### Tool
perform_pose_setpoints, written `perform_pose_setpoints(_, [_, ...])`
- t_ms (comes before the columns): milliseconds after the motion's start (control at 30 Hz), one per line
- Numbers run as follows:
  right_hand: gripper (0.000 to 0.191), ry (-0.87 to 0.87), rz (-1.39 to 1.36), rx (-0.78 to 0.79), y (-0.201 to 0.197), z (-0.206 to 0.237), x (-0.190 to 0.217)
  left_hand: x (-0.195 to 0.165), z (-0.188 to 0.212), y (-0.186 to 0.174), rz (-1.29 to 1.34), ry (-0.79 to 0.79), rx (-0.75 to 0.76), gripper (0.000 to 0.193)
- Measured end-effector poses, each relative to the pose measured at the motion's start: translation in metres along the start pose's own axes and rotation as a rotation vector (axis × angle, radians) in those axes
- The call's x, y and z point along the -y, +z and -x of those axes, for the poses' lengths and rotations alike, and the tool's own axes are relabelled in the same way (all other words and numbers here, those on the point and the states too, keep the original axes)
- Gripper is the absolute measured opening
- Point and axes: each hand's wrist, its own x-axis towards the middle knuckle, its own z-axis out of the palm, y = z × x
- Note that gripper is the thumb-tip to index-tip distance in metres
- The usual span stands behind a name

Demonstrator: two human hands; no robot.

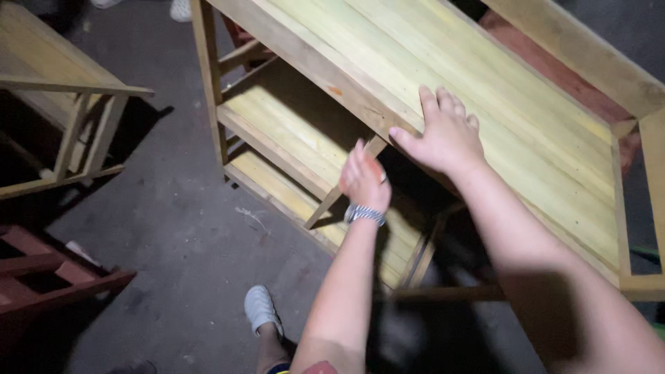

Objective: The person sands the slatted top of a wooden furniture frame with a sheet of orange sandpaper, rubbing it back and forth across the surface. They then move to other wooden furniture pieces, sanding edges, rails, and inner shelf surfaces, steadying the pieces with their other hand.

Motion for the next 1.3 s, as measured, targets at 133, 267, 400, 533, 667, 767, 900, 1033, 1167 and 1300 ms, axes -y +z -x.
perform_pose_setpoints(133, [0.099, 0.022, -0.002, 0.035, -0.004, -0.006, 0.003, 0.008, -0.003, -0.009, 0.079, -0.057, 0.041, 0.084])
perform_pose_setpoints(267, [0.101, 0.031, -0.026, 0.051, -0.004, -0.009, 0.005, -0.026, -0.005, 0.018, 0.113, 0.017, -0.123, 0.091])
perform_pose_setpoints(400, [0.1, 0.021, -0.005, 0.041, -0.001, -0.01, 0.002, -0.04, -0.003, 0.031, 0.033, 0.036, -0.156, 0.112])
perform_pose_setpoints(533, [0.1, 0.035, -0.015, 0.054, -0.005, -0.009, 0.005, -0.034, 0.002, 0.024, -0.001, -0.025, -0.182, 0.113])
perform_pose_setpoints(667, [0.101, 0.039, 0.0, 0.067, -0.008, -0.01, 0.008, -0.042, -0.001, 0.019, 0.076, -0.105, -0.156, 0.114])
perform_pose_setpoints(767, [0.1, 0.036, -0.01, 0.047, -0.008, -0.01, 0.008, -0.049, -0.002, 0.024, 0.141, 0.018, -0.171, 0.114])
perform_pose_setpoints(900, [0.1, 0.023, -0.006, 0.055, -0.004, -0.009, 0.005, -0.031, 0.005, 0.025, 0.088, 0.044, -0.038, 0.114])
perform_pose_setpoints(1033, [0.099, 0.028, 0.006, 0.051, -0.004, -0.009, 0.003, -0.004, 0.013, 0.019, 0.025, -0.057, -0.058, 0.111])
perform_pose_setpoints(1167, [0.098, 0.013, -0.006, 0.023, -0.006, -0.008, 0.005, -0.021, 0.008, 0.022, -0.023, -0.073, -0.069, 0.108])
perform_pose_setpoints(1300, [0.098, 0.029, -0.007, 0.033, -0.005, -0.008, 0.004, -0.041, 0.006, 0.028, 0.076, 0.041, -0.069, 0.109])
